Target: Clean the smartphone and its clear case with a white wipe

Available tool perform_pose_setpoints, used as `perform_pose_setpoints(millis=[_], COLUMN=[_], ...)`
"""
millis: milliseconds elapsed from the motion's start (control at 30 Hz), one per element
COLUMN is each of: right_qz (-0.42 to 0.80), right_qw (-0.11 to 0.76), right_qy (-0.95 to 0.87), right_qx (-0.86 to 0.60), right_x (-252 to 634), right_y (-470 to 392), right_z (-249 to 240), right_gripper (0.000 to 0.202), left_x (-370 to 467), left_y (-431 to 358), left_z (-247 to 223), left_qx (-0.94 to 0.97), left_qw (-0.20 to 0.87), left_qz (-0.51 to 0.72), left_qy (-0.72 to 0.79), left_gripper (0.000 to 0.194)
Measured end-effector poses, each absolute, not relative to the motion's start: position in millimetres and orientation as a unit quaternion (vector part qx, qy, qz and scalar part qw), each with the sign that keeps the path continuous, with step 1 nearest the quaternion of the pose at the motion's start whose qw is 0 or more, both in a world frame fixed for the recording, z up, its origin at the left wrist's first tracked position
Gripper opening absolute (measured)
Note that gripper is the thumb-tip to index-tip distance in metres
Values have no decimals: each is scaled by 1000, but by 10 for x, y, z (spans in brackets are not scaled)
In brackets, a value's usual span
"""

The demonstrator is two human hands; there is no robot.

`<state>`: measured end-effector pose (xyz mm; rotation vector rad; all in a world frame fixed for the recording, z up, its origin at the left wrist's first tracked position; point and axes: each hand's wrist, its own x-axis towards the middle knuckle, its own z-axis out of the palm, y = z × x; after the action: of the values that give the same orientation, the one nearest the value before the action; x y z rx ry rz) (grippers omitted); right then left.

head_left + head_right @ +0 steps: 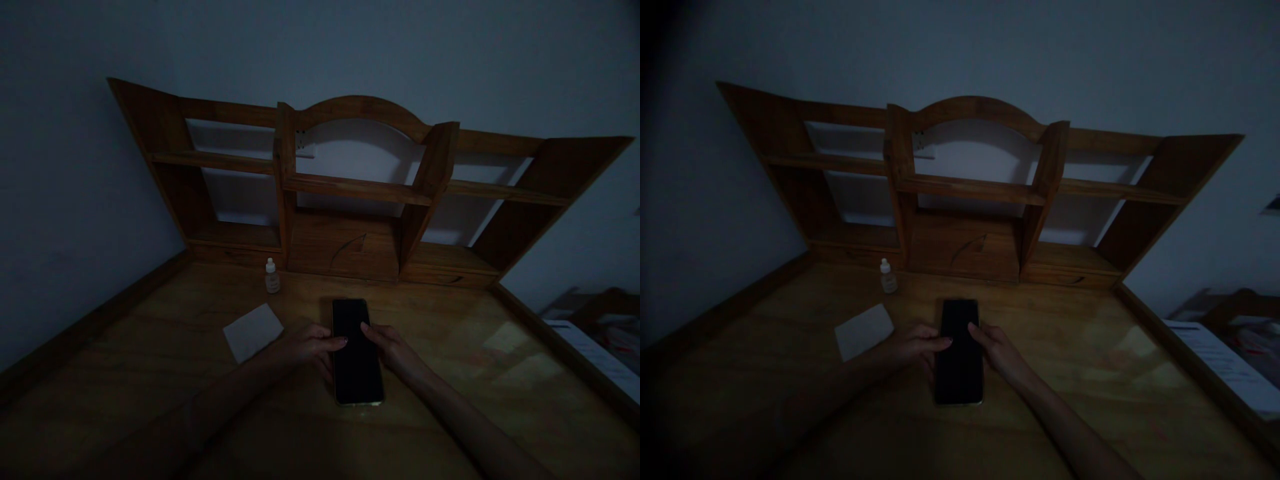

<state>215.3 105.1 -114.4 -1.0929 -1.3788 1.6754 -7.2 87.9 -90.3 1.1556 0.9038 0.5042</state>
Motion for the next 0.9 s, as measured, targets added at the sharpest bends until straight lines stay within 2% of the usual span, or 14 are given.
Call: perform_pose_setpoints(millis=[333, 633, 900], right_qz=[638, 584, 539], right_qw=[356, 330, 407], right_qy=[-523, -567, -570], right_qx=[-439, -478, -467], right_x=[2139, 2133, 2154], right_y=[1038, 1006, 1046], right_z=[-1114, -978, -1002], right_gripper=[46, 49, 39], left_x=[-67, -70, -78], left_y=[874, 898, 913], left_z=[-934, -979, -984], left_qx=[521, 522, 530], left_qw=[710, 701, 708], left_qz=[248, 256, 248], left_qy=[404, 412, 395], left_gripper=[51, 49, 49])
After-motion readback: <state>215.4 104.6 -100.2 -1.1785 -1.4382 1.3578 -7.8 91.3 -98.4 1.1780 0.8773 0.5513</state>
